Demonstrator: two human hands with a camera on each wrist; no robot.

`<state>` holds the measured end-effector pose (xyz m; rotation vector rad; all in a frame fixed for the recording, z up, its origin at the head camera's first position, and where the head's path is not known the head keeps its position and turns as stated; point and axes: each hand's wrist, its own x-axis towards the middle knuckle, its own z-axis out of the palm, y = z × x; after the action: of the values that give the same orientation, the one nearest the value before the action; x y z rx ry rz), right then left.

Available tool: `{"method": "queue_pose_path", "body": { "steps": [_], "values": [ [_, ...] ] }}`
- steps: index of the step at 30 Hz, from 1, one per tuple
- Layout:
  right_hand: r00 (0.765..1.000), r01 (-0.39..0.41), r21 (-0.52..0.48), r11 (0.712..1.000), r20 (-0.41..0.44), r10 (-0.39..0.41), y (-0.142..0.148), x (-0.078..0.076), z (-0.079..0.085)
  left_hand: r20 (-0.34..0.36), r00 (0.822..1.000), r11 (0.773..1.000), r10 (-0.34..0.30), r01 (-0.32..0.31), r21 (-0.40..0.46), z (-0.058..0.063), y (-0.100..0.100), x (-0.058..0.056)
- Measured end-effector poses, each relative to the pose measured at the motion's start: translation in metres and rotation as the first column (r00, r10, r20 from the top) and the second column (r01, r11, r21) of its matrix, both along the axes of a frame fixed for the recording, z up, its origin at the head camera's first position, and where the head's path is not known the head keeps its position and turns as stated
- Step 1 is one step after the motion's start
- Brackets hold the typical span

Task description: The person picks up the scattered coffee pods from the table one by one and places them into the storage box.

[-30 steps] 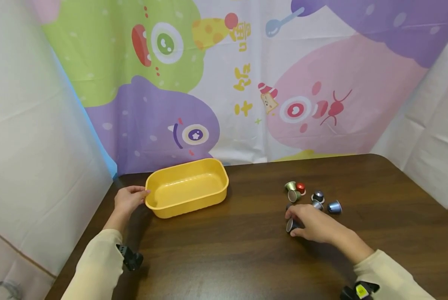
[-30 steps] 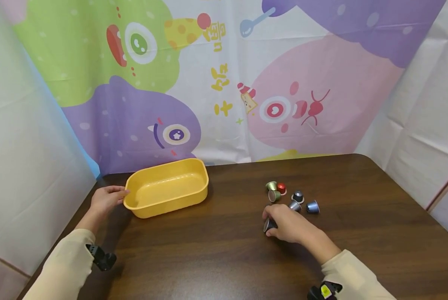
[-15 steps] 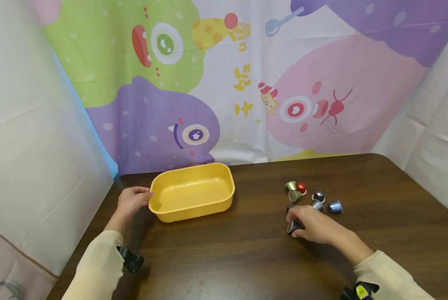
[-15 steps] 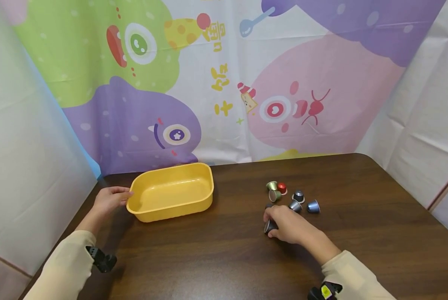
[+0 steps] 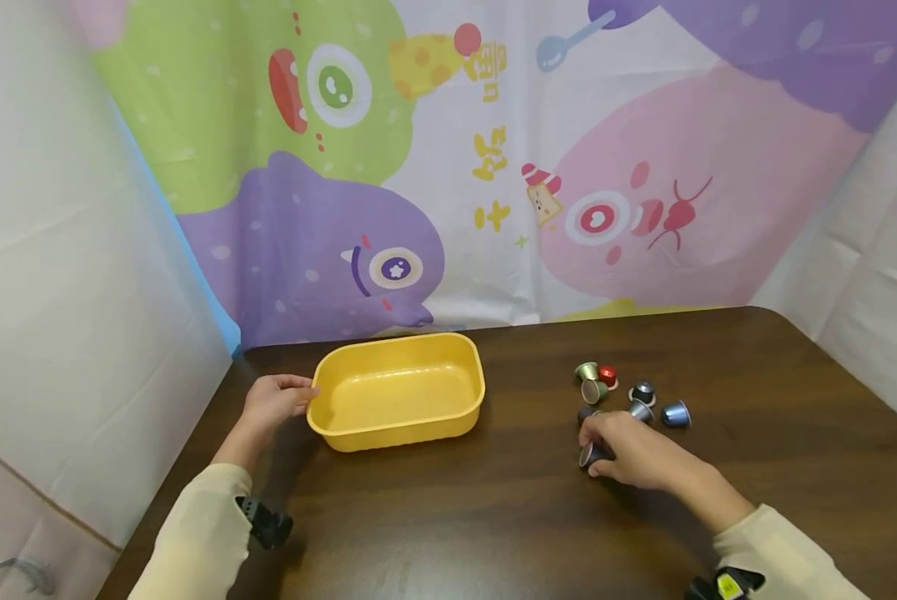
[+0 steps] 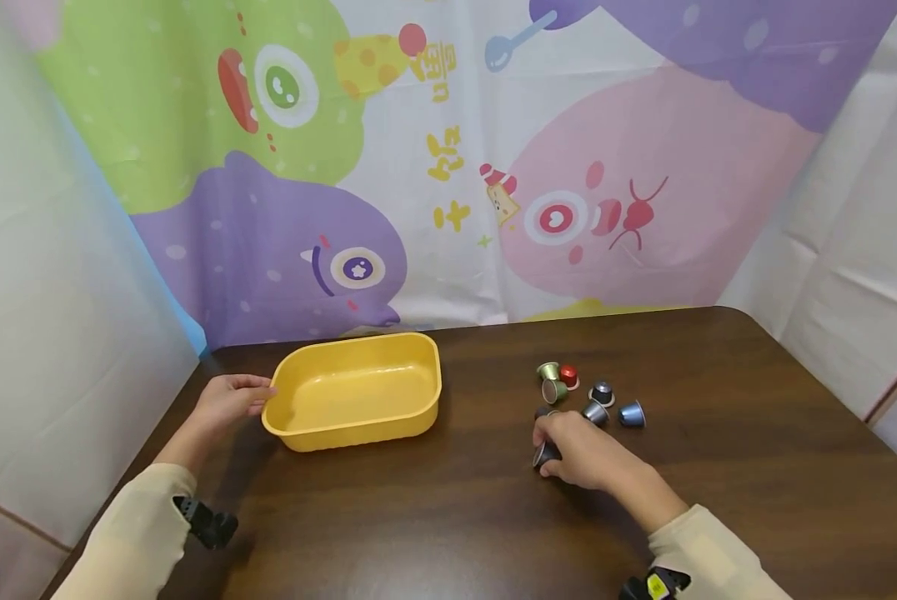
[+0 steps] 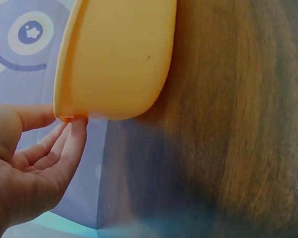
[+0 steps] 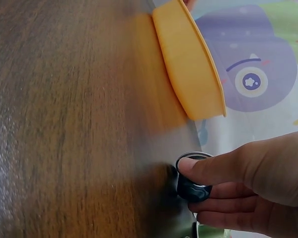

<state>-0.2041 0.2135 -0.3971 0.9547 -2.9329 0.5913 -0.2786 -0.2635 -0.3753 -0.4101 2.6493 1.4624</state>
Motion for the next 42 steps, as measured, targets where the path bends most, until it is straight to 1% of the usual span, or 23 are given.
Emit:
{"method": "queue_pose_path", "body": {
  "steps": [3, 4, 10, 12, 16, 21, 26, 31, 37, 42],
  "values": [
    [1.000, -0.005, -0.007, 1.000, -0.016, 0.005, 0.000, -0.001, 0.002, 0.008, 1.000, 1.000, 0.001, -0.001, 0.008, 0.003, 0.001, -0.001],
    [1.000, -0.007, -0.007, 1.000, -0.017, 0.007, 0.000, -0.001, 0.002, 0.018, 1.000, 1.000, -0.010, 0.010, 0.002, 0.003, 0.001, -0.001],
    [1.000, -0.011, 0.004, 1.000, -0.001, 0.011, 0.002, 0.002, 0.004, 0.042, 0.999, 1.000, -0.024, 0.023, 0.009, 0.000, 0.003, 0.004],
    [1.000, -0.011, 0.003, 1.000, -0.002, 0.011, 0.002, 0.002, 0.004, 0.037, 0.999, 1.000, -0.025, 0.025, 0.004, 0.000, 0.004, 0.005],
    [1.000, -0.010, -0.008, 1.000, 0.008, 0.010, 0.003, 0.004, 0.005, 0.020, 0.999, 0.999, -0.042, 0.041, 0.022, -0.003, 0.006, 0.007],
    [1.000, -0.005, -0.015, 1.000, 0.014, 0.006, 0.003, 0.006, 0.007, 0.007, 0.998, 0.997, -0.067, 0.067, 0.044, -0.003, 0.010, 0.011],
    [1.000, -0.003, -0.012, 1.000, -0.003, 0.003, 0.001, 0.007, 0.011, 0.006, 0.997, 0.996, -0.081, 0.081, 0.043, -0.002, 0.015, 0.013],
    [1.000, -0.017, -0.009, 1.000, -0.019, 0.017, 0.000, 0.008, 0.015, -0.004, 0.995, 0.993, -0.104, 0.104, 0.053, -0.004, 0.021, 0.017],
    [0.999, -0.029, -0.012, 1.000, -0.027, 0.028, -0.001, 0.010, 0.019, -0.018, 0.994, 0.993, -0.109, 0.110, 0.044, -0.006, 0.029, 0.021],
    [0.999, -0.036, -0.020, 0.999, -0.029, 0.036, 0.000, 0.011, 0.022, -0.025, 0.993, 0.993, -0.111, 0.112, 0.036, -0.005, 0.034, 0.023]
  ]
}}
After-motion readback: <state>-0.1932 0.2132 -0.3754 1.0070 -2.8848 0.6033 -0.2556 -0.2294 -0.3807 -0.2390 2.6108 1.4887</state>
